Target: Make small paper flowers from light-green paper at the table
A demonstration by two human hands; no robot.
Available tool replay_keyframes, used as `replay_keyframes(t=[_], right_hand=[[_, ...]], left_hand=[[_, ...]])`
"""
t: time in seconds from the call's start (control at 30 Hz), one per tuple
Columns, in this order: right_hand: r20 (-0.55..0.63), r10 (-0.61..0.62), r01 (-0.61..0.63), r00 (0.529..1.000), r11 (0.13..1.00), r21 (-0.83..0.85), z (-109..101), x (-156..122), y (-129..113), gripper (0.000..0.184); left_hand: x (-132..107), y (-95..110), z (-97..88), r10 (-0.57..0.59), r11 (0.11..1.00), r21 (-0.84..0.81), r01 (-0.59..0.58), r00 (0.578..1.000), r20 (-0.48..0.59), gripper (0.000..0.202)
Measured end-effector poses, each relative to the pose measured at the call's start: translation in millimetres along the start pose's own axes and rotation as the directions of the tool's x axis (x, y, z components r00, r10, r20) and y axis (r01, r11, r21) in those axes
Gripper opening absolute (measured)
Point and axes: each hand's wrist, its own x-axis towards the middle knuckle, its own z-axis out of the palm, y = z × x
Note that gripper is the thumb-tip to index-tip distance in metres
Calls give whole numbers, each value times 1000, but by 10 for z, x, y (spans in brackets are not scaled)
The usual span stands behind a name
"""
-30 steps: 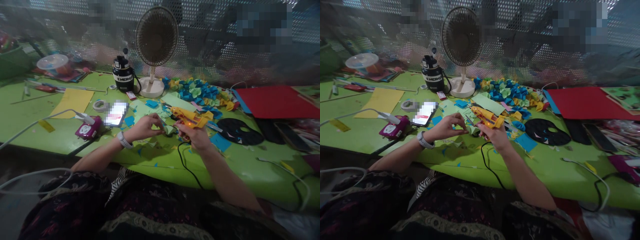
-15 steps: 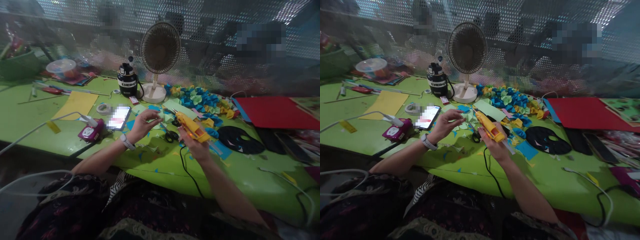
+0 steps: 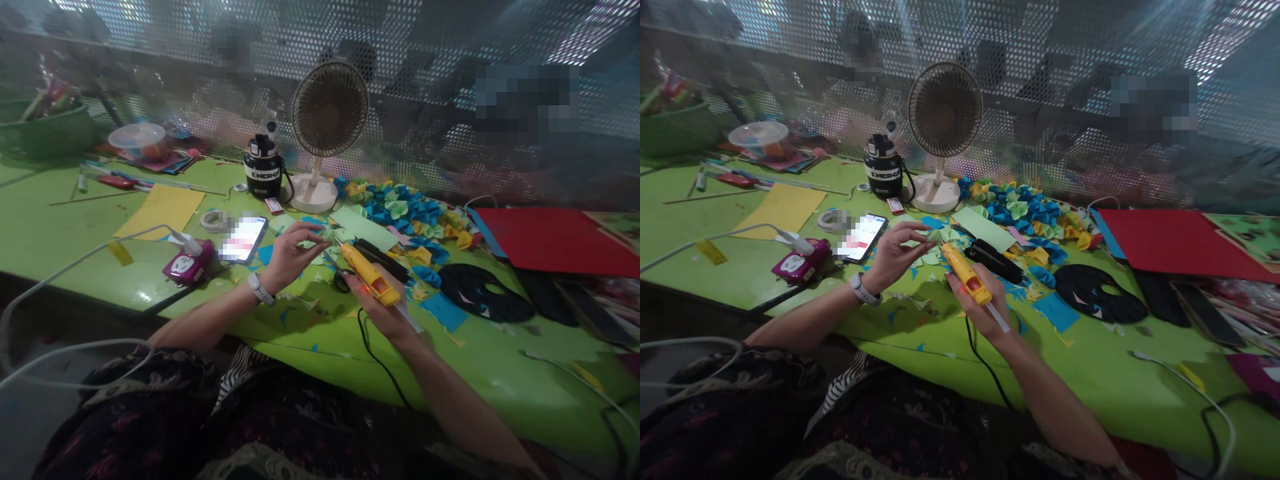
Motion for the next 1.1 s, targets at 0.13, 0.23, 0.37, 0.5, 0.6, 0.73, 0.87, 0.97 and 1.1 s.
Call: replay_keyframes(t=[0.13,0.23,0.37,0.5,0.6,0.73,0.87,0.97,1.1], right_hand=[[13,22,-22,1000,1000,18,-2,7,1,26],[15,30,-30,999,999,31,-5,12,4,26],[5,32,-32,999,999,6,-9,9,-1,27],[1,23,-23,1000,1000,-15,-7,4,19,29],[1,26,-26,1000,999,-28,-7,6,29,32],[7,52,-52,999,998,-20,-10,6,21,35],[3,49,-49,999,999,-6,-8,-2,39,33],[7,41,-41,999,999,-1,-6,-3,48,33],[9,60,-60,998,998,-11,-10,5,21,34]], left_hand=[[-21,1,22,13,1000,-18,-12,1000,8,20],[-28,5,28,17,1000,-25,-17,1000,4,19],[-29,10,30,28,999,-28,-27,1000,11,16],[-34,12,34,32,999,-24,-32,999,9,16],[-39,12,36,28,999,-36,-28,999,16,17],[-41,21,36,9,999,-39,-9,1000,18,17],[-41,31,36,-5,999,-46,6,1000,25,17],[-45,27,40,-1,998,-55,3,1000,26,17],[-52,12,50,-4,997,-79,6,1000,24,17]])
